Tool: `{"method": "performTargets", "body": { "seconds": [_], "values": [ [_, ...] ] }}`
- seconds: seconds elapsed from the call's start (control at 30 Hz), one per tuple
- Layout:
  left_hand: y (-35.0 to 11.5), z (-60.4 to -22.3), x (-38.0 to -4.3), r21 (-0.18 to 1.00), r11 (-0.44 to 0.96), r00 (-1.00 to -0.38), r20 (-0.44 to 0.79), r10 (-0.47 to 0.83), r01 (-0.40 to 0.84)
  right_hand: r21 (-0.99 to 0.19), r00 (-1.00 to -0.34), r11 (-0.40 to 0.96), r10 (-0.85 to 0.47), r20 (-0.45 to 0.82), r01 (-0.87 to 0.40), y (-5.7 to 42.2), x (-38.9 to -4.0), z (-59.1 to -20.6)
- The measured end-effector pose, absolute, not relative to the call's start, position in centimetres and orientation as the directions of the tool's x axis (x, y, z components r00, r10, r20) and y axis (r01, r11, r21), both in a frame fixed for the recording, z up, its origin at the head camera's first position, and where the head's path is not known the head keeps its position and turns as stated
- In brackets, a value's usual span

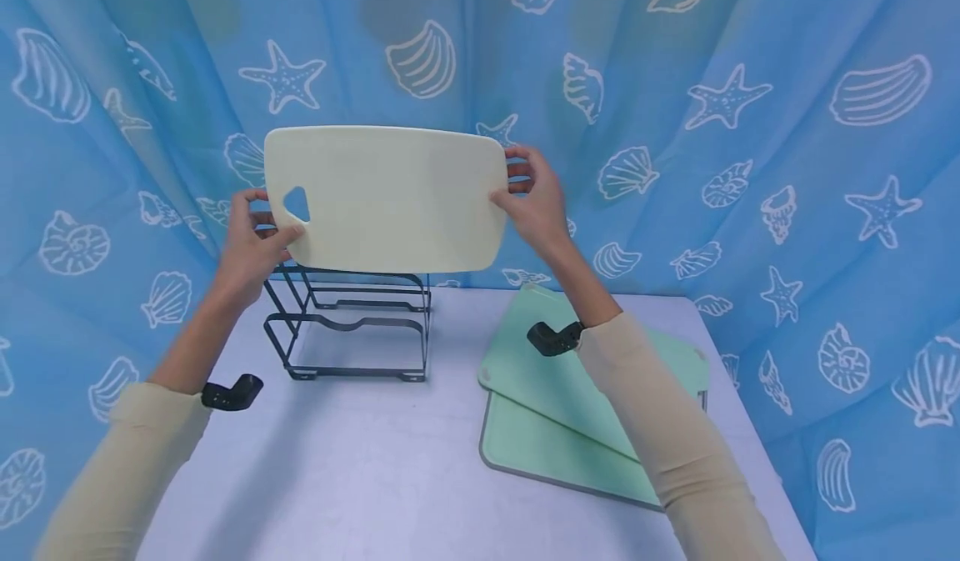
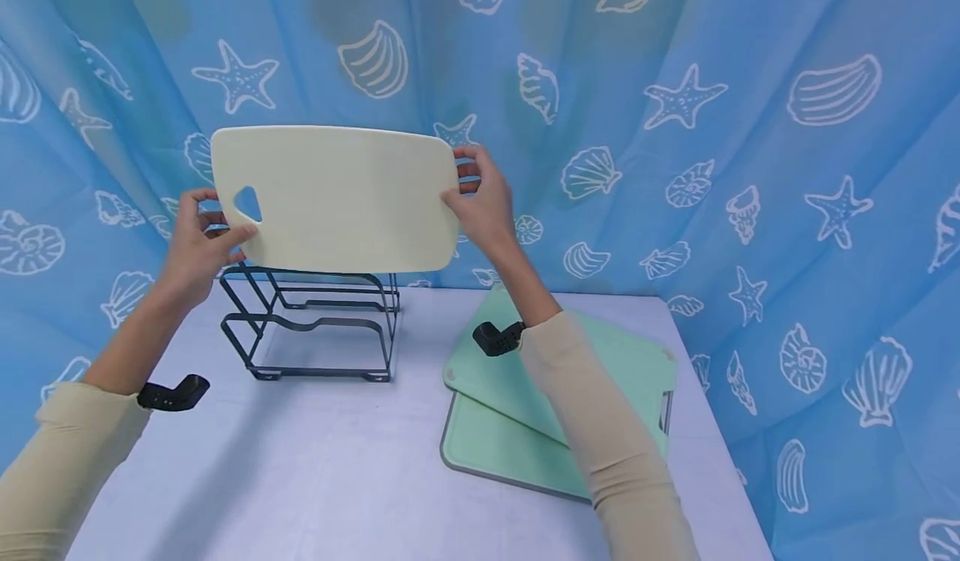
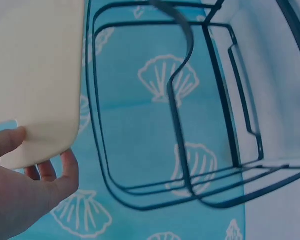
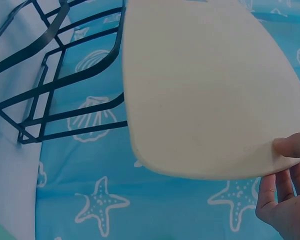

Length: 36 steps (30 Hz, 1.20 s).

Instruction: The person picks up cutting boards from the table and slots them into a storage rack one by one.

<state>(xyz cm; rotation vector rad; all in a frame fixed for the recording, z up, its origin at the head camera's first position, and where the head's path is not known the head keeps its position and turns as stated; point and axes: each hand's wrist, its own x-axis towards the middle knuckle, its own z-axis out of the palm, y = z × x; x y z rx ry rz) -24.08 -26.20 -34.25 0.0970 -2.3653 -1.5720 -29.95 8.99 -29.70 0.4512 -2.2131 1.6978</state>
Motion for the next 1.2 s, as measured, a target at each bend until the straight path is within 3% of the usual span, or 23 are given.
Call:
{"method": "performTargets", "body": {
  "seconds": [0.37, 1.2],
  "values": [
    [-27.5, -33.6, -25.6, 0.922, 0.372, -0.948, 0.21, -0.239, 0.111, -0.87, -0.894, 0.208, -0.074, 0.442, -0.447, 7.1, -31.8, -30.6],
    [-29.8, -34.1, -28.6, 0.887, 0.439, -0.934, 0.267, -0.239, 0.142, -0.842, -0.882, 0.285, -0.029, 0.469, -0.457, 4.5, -32.9, -31.1]
  ]
}}
